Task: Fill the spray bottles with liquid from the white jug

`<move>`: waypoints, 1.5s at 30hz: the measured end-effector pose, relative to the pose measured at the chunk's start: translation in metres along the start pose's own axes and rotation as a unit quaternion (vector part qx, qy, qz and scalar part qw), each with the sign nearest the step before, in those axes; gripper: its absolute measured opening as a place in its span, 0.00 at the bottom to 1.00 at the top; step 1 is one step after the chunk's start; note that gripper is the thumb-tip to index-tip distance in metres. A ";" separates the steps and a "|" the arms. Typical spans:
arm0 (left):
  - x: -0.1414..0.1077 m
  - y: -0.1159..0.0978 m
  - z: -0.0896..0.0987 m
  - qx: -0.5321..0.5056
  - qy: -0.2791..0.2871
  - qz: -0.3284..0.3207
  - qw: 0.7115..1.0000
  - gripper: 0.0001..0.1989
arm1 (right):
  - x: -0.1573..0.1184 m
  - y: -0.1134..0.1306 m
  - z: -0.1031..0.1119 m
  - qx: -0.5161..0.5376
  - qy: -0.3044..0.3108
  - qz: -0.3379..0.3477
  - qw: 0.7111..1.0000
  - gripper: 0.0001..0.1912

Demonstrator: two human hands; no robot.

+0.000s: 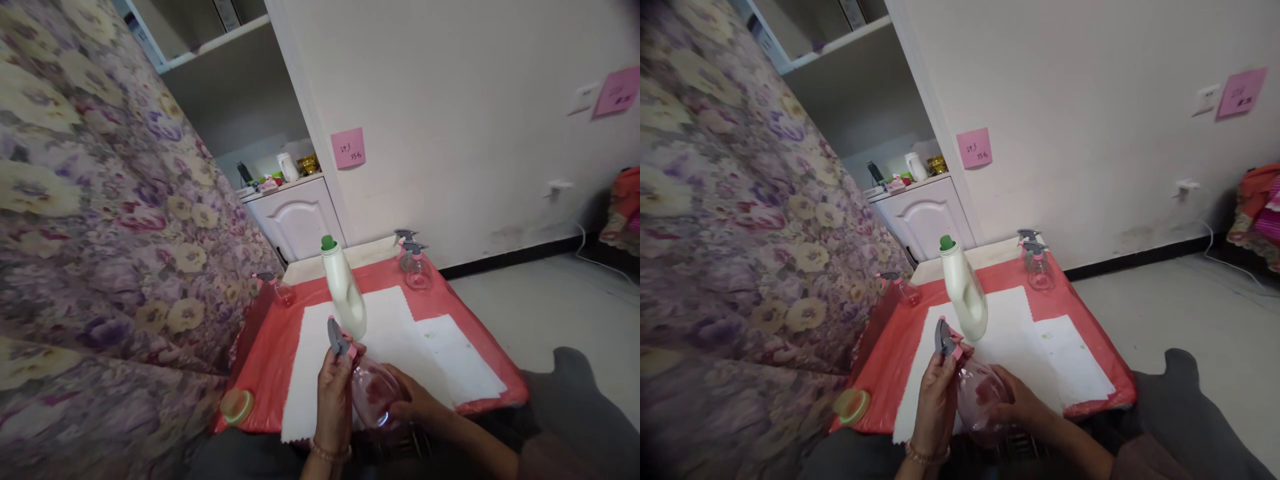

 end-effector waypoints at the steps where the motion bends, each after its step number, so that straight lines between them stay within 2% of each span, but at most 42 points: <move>1: 0.001 0.000 0.001 0.006 -0.006 -0.004 1.000 0.15 | 0.001 0.004 0.003 -0.023 -0.018 0.020 0.999 0.44; 3: 0.001 -0.001 0.003 0.015 -0.015 -0.009 1.000 0.14 | 0.002 0.011 0.004 -0.049 -0.037 0.046 0.997 0.47; 6: 0.001 -0.001 0.002 0.017 -0.018 -0.005 1.000 0.14 | 0.001 0.015 0.003 -0.054 -0.039 0.038 0.997 0.49; 11: -0.003 -0.003 -0.010 -0.031 0.032 0.008 0.999 0.15 | -0.007 0.000 -0.007 0.058 0.031 -0.059 0.996 0.41; 14: -0.004 -0.001 -0.012 -0.049 0.043 0.030 0.997 0.16 | -0.009 -0.002 -0.013 0.103 0.062 -0.059 0.991 0.39; 17: -0.003 -0.001 -0.011 -0.055 0.039 0.029 0.997 0.16 | -0.007 -0.005 -0.012 0.084 0.055 -0.058 0.993 0.38; 24: -0.001 -0.002 0.000 -0.028 -0.011 -0.002 1.000 0.15 | -0.002 0.016 0.000 -0.051 -0.029 0.051 0.997 0.46; 26: -0.002 -0.003 0.000 -0.030 -0.015 0.001 0.999 0.14 | -0.003 0.012 -0.001 -0.040 -0.020 0.020 0.999 0.46; 29: -0.002 -0.003 -0.002 -0.049 -0.013 0.014 0.999 0.13 | -0.006 0.001 -0.009 0.022 0.032 -0.047 0.998 0.43; 31: -0.002 -0.003 0.000 -0.055 -0.019 0.018 0.998 0.13 | -0.006 0.000 -0.011 0.036 0.047 -0.050 0.997 0.40; 33: -0.002 -0.002 0.001 -0.053 -0.025 0.015 0.998 0.13 | -0.004 0.004 -0.008 0.011 0.033 -0.013 0.999 0.41; 35: -0.001 -0.003 0.001 -0.051 -0.026 0.003 0.998 0.13 | -0.003 0.008 -0.001 -0.044 -0.010 0.028 0.999 0.44; 39: 0.000 -0.006 0.000 -0.053 -0.023 -0.021 0.998 0.14 | -0.005 0.008 0.014 -0.128 -0.090 0.031 0.987 0.50; 41: -0.001 -0.007 -0.001 -0.058 -0.021 -0.017 0.998 0.14 | -0.006 0.008 0.011 -0.094 -0.064 0.017 0.993 0.50; 45: -0.004 -0.005 -0.009 -0.074 0.011 0.014 0.997 0.11 | -0.010 0.006 -0.017 0.061 0.069 -0.047 0.995 0.42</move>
Point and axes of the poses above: each hand's wrist, its own x-axis towards the middle knuckle, its own z-axis out of the back of the hand, y = z × x, the point moved 10 cm from there along x, towards the middle knuckle, and after that the axes turned 1 degree about -z, right-handed, at the moved point
